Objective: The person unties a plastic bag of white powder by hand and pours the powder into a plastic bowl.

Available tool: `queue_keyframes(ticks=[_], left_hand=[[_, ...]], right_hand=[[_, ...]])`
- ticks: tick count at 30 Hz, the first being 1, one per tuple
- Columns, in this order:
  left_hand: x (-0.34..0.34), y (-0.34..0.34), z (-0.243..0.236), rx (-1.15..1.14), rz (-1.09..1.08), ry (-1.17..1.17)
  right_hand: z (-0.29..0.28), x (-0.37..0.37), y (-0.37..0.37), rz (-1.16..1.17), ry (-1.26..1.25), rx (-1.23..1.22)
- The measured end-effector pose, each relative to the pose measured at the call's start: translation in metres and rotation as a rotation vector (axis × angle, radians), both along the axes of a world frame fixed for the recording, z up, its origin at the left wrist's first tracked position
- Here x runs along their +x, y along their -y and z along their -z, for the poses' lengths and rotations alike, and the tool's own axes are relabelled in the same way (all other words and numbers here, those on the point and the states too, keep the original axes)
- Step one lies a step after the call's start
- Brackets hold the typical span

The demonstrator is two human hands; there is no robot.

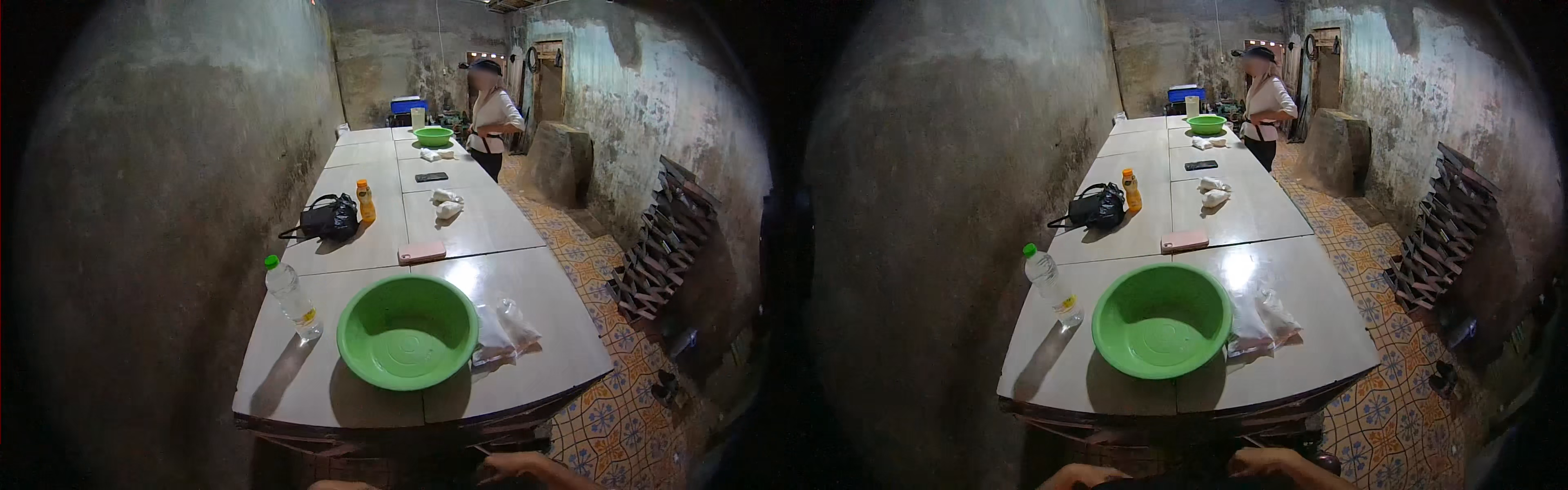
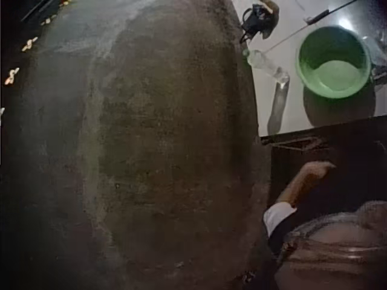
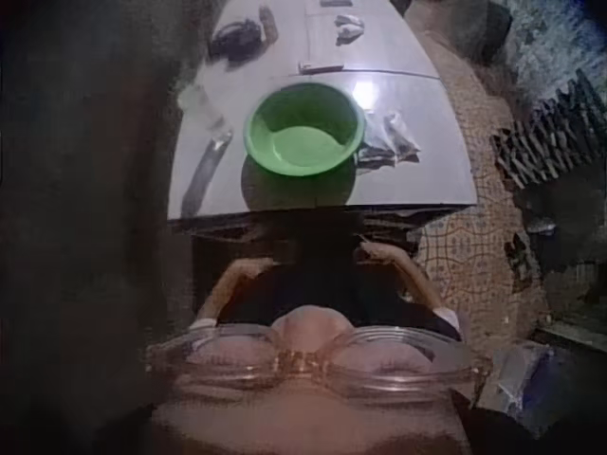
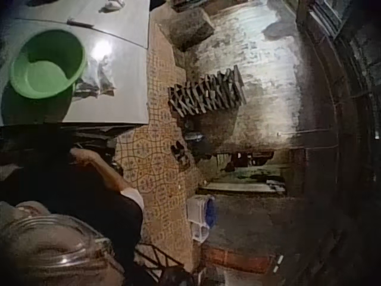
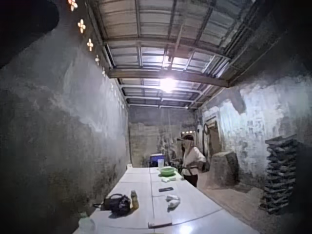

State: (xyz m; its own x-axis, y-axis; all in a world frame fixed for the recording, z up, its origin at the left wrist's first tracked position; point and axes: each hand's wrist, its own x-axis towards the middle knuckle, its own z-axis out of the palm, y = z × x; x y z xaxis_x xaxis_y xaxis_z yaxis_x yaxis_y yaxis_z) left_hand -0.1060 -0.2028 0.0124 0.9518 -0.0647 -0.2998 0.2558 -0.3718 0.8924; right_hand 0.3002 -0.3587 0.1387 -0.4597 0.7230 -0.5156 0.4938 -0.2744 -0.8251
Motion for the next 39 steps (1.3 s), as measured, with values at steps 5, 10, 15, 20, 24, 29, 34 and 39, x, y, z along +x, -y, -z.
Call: queue_keyframes(ticks=[5, 10, 15, 20, 24, 29, 34, 39], left_hand=[[0.091, -0.062, -0.158, -0.06, -1.112, 0.488], [0.165, -0.153, -0.129, 0.126, -1.641, 1.057], [0.158, -0.221, -0.06, -0.174, -1.619, 0.936], [0.187, -0.187, -0.114, -0.577, -1.375, 0.692], [0.178, -0.178, -0.121, -0.617, -1.359, 0.769], [0.173, -0.183, -0.113, -0.571, -1.39, 0.717], [0.18, -0.18, -0.11, -0.541, -1.41, 0.685], [0.177, -0.177, -0.1, 0.091, -1.674, 0.911]], right_hand=[[-0.018, 0.026, -0.081, 0.569, -0.103, 0.865], [-0.015, 0.067, -0.173, 1.287, -0.041, 0.91], [0.0, 0.044, -0.208, 1.174, -0.13, 0.829], [0.014, 0.066, -0.218, 1.043, 0.005, 0.954], [0.018, 0.06, -0.223, 1.034, 0.027, 0.939], [0.02, 0.058, -0.227, 1.009, 0.064, 0.967], [0.017, 0.067, -0.219, 1.006, 0.168, 0.944], [-0.016, 0.064, -0.197, 1.134, 0.015, 0.885]])
